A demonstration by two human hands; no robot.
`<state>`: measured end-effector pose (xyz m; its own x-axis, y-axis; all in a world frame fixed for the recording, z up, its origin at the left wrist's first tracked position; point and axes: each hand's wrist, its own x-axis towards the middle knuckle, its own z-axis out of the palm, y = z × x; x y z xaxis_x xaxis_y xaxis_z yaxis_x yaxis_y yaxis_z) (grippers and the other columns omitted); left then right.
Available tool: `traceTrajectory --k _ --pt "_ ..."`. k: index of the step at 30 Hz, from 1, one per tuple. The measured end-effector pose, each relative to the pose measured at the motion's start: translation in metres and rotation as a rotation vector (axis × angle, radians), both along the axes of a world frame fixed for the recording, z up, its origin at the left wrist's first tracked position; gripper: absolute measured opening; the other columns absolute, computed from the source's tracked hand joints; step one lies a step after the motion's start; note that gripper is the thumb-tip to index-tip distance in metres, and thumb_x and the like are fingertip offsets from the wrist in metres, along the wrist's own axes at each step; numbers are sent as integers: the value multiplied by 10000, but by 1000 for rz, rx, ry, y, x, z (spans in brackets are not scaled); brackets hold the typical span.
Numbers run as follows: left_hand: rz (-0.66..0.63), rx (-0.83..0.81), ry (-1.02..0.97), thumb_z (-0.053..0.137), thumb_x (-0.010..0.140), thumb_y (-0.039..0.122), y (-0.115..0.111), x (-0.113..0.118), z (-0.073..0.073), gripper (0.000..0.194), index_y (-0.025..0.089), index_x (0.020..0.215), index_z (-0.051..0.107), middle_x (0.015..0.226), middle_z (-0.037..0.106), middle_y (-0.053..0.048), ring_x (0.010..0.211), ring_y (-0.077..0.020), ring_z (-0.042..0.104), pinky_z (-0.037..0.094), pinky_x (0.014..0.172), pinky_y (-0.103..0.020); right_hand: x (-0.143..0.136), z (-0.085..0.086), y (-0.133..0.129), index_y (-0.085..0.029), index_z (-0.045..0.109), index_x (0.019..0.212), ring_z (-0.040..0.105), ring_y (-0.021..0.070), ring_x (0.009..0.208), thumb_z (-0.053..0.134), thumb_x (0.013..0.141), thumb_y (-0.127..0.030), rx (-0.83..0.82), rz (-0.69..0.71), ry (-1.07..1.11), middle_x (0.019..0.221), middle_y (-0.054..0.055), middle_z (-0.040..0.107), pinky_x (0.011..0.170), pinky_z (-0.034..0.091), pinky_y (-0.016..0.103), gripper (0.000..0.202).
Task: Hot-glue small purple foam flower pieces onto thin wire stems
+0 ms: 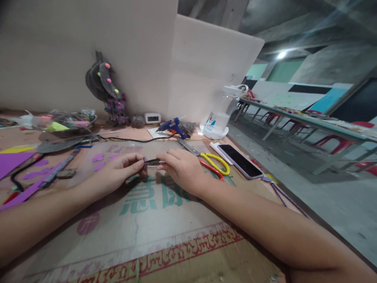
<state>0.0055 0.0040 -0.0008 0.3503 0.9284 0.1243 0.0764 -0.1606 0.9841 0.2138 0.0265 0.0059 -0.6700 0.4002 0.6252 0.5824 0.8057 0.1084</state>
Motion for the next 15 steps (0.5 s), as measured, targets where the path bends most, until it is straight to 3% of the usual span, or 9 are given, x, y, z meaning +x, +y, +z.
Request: traceTrajectory --k 15 --pt "4 31 50 534 832 379 -1 -1 2 243 168 714 560 658 576 5 632 -127 536 418 635 -255 -2 4 -4 -160 639 979 510 164 681 441 936 -353 45 -49 -51 726 43 615 597 331 287 280"
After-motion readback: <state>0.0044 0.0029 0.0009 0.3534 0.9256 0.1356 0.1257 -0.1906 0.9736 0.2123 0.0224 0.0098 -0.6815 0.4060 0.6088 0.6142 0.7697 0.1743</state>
